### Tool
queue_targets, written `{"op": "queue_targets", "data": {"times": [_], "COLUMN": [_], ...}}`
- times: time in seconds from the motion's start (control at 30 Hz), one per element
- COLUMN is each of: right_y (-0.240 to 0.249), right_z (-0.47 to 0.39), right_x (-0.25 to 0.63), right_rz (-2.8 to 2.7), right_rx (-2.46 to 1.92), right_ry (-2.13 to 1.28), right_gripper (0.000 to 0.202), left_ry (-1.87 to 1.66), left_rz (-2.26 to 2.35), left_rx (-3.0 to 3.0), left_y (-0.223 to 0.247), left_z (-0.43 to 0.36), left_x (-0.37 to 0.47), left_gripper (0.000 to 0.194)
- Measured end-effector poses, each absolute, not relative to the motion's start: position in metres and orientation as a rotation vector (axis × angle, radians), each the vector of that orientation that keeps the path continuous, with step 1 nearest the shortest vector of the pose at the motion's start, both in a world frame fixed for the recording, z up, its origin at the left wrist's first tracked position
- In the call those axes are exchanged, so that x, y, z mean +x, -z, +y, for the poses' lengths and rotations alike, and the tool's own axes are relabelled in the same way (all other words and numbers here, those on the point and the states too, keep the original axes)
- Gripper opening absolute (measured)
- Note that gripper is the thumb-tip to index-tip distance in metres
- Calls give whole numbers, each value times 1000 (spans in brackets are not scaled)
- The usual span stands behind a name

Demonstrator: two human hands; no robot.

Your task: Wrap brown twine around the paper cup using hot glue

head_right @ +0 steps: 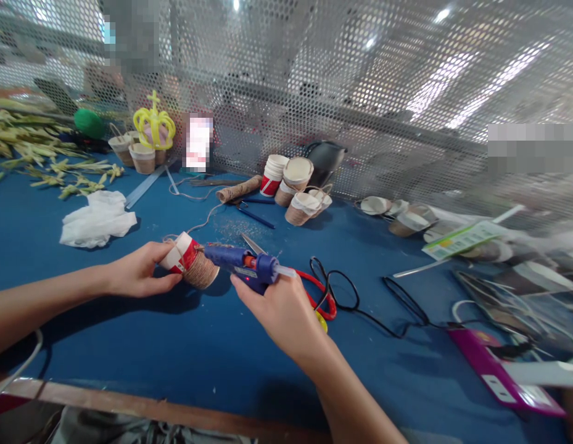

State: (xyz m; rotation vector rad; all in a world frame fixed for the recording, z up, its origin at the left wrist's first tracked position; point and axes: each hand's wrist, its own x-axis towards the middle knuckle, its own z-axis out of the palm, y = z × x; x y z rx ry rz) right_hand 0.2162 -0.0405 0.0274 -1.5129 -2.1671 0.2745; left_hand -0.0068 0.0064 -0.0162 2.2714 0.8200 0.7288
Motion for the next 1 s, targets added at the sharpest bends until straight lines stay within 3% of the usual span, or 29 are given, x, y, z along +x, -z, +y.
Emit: {"op": "queue_targets", "data": {"times": [0.3,1.0], "right_y": [-27,-16], "right_z": [-41,-56], "right_x": [212,208], "right_rz": [-2040,-2138], "right_rx": [-1591,-1545], "right_ry": [-419,-296], "right_gripper": [18,9], "left_ry": [-739,-751], "left_rz": [806,683], "left_rx": [2291,2236], "left_y": [18,16], "left_z": [7,11], "left_x": [-8,-9], "left_gripper": [6,20]}}
